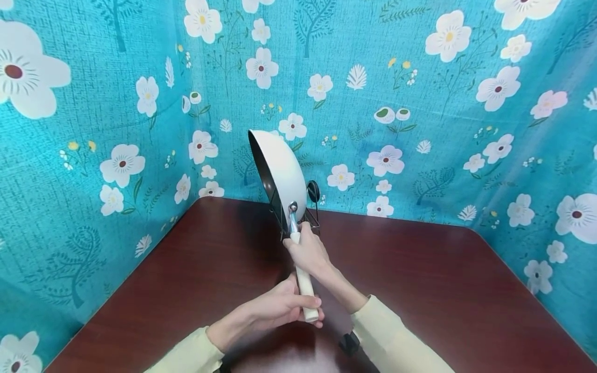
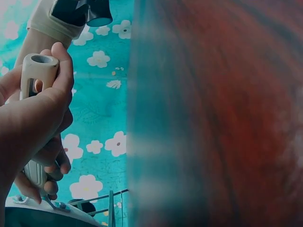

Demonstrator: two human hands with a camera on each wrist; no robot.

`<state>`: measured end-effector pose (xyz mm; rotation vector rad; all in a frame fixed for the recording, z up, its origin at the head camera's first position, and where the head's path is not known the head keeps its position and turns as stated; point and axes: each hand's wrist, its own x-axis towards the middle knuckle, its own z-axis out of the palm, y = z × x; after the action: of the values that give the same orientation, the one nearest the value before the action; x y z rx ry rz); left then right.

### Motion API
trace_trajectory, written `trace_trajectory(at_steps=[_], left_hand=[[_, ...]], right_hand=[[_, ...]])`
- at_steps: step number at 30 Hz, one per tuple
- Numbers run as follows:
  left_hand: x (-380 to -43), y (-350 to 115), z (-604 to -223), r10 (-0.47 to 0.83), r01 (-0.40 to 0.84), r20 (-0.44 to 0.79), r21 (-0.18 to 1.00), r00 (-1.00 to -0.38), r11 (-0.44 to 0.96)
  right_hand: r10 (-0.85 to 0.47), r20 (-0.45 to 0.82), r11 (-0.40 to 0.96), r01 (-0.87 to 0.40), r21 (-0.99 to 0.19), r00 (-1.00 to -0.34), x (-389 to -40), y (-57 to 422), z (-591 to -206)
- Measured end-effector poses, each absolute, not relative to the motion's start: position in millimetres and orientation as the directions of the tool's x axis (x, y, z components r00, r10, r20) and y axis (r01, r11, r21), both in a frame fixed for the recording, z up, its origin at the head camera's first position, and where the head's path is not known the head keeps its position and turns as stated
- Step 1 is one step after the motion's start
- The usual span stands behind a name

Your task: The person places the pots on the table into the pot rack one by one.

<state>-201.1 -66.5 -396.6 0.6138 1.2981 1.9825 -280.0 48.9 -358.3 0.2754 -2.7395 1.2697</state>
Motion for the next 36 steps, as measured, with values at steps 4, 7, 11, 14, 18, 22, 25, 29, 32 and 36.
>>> trace_trajectory(at_steps=[4, 7, 11, 14, 18, 22, 25, 29, 32, 36], left_hand=[[-203, -72, -394, 0.763, -0.300, 0.006, 0.917, -0.647, -0.262], [-204, -75, -393, 0.770, -0.310, -0.006, 0.917, -0.639, -0.250], [-205, -80, -394, 0.766, -0.305, -0.021, 0.924, -0.642, -0.231], [-206, -84, -396, 0.753, -0.287, -0.036, 0.936, -0.657, -0.205], [-206, -91, -398, 0.738, -0.257, -0.049, 0.951, -0.673, -0.171], [-207, -99, -397, 0.725, -0.248, -0.056, 0.955, -0.686, -0.161], [-206, -105, -396, 0.716, -0.261, -0.069, 0.952, -0.694, -0.161], [-205, -112, -396, 0.709, -0.272, -0.092, 0.951, -0.699, -0.145], [-204, -117, -395, 0.703, -0.270, -0.107, 0.955, -0.703, -0.125], [-203, -123, -393, 0.698, -0.268, -0.125, 0.958, -0.705, -0.100]], right_hand=[[-0.140, 0.149, 0.650, -0.204, -0.732, -0.979, -279, 48, -355], [-0.166, 0.135, 0.648, -0.211, -0.732, -0.977, -278, 49, -353], [-0.215, 0.120, 0.632, -0.232, -0.739, -0.969, -275, 53, -354], [-0.258, 0.126, 0.641, -0.267, -0.720, -0.958, -272, 58, -356], [-0.298, 0.141, 0.665, -0.311, -0.679, -0.944, -269, 67, -359], [-0.344, 0.120, 0.642, -0.327, -0.693, -0.931, -266, 78, -359], [-0.379, 0.109, 0.616, -0.339, -0.711, -0.919, -265, 85, -359], [-0.385, 0.128, 0.652, -0.367, -0.664, -0.914, -264, 95, -363], [-0.374, 0.158, 0.705, -0.392, -0.591, -0.914, -264, 102, -367], [-0.353, 0.195, 0.745, -0.401, -0.533, -0.915, -265, 111, -370]])
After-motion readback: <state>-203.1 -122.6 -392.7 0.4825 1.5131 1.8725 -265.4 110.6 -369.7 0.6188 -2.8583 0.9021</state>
